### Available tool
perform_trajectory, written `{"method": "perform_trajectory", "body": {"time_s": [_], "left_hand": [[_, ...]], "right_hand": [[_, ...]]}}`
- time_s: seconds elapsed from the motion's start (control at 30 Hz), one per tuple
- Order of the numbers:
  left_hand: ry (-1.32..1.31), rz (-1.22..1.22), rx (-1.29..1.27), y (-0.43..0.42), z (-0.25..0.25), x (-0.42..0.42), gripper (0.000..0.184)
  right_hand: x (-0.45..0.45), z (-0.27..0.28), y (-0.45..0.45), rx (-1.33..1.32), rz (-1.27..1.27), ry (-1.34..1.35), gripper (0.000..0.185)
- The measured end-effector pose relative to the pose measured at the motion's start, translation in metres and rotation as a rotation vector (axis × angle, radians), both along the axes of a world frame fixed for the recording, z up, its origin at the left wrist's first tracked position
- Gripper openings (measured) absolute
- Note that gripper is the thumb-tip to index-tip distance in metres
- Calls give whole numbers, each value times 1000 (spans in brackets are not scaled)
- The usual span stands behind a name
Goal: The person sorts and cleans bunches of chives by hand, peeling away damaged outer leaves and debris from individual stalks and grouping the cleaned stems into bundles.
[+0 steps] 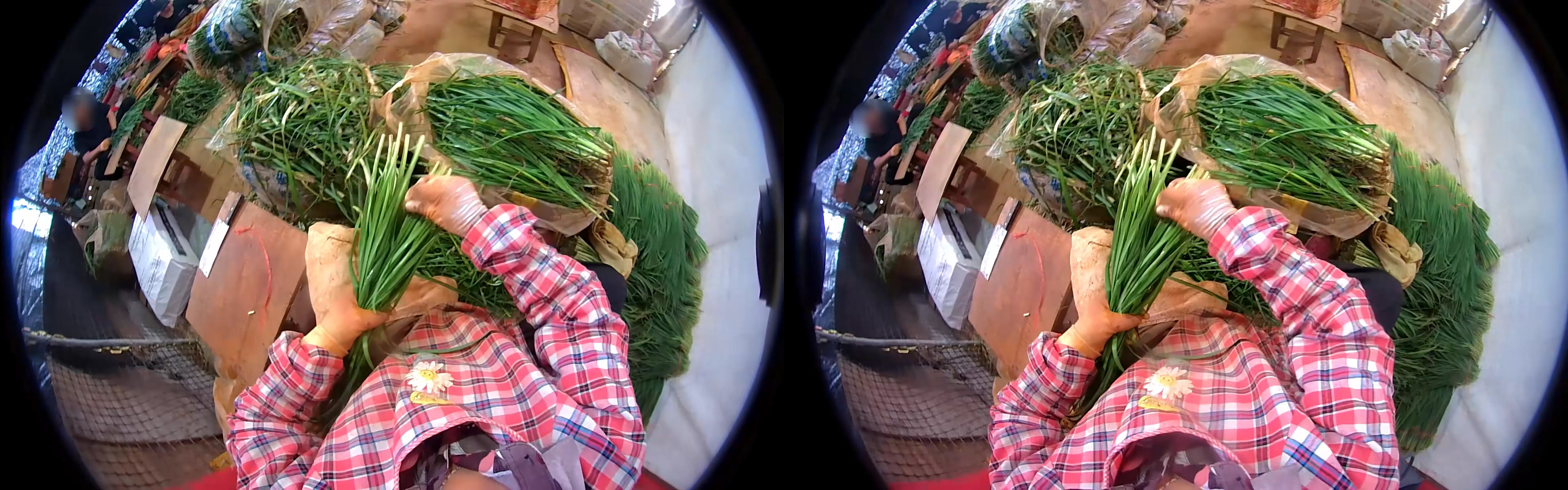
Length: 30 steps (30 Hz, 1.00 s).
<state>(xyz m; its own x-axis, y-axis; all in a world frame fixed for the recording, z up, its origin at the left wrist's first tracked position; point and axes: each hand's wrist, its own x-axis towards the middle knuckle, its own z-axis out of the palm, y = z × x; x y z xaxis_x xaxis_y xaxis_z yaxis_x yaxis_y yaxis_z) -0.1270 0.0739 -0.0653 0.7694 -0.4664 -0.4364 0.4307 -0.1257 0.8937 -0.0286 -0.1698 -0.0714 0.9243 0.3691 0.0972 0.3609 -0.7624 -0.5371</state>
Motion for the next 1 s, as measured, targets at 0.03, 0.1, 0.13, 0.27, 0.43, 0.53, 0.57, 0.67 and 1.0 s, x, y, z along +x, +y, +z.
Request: {"method": "perform_trajectory", "body": {"time_s": [0.03,0.1,0.13,0.27,0.43,0.53,0.57,0.67,1.0], "left_hand": [[56,23,9,4,7,-1,46],[64,66,11,12,16,-7,49],[59,89,4,16,19,-7,52],[37,93,40,32,27,-11,57],[25,47,33,35,13,-7,59],[-128,7,126,33,6,-9,56],[-204,4,171,32,5,-10,55],[-323,-7,234,33,4,-15,54],[-439,41,385,31,0,-18,53]], "right_hand": [[8,-17,-4,390,-56,-14,20],[16,-14,-26,976,-297,149,21],[18,2,-45,1159,-482,318,23],[18,-16,-129,1631,-809,13,22],[-2,2,-78,926,-481,278,16],[0,39,-35,310,-360,384,47],[12,23,-34,297,-324,361,53],[26,14,-26,142,-269,290,66],[7,3,-4,-146,-325,-79,49]]}}
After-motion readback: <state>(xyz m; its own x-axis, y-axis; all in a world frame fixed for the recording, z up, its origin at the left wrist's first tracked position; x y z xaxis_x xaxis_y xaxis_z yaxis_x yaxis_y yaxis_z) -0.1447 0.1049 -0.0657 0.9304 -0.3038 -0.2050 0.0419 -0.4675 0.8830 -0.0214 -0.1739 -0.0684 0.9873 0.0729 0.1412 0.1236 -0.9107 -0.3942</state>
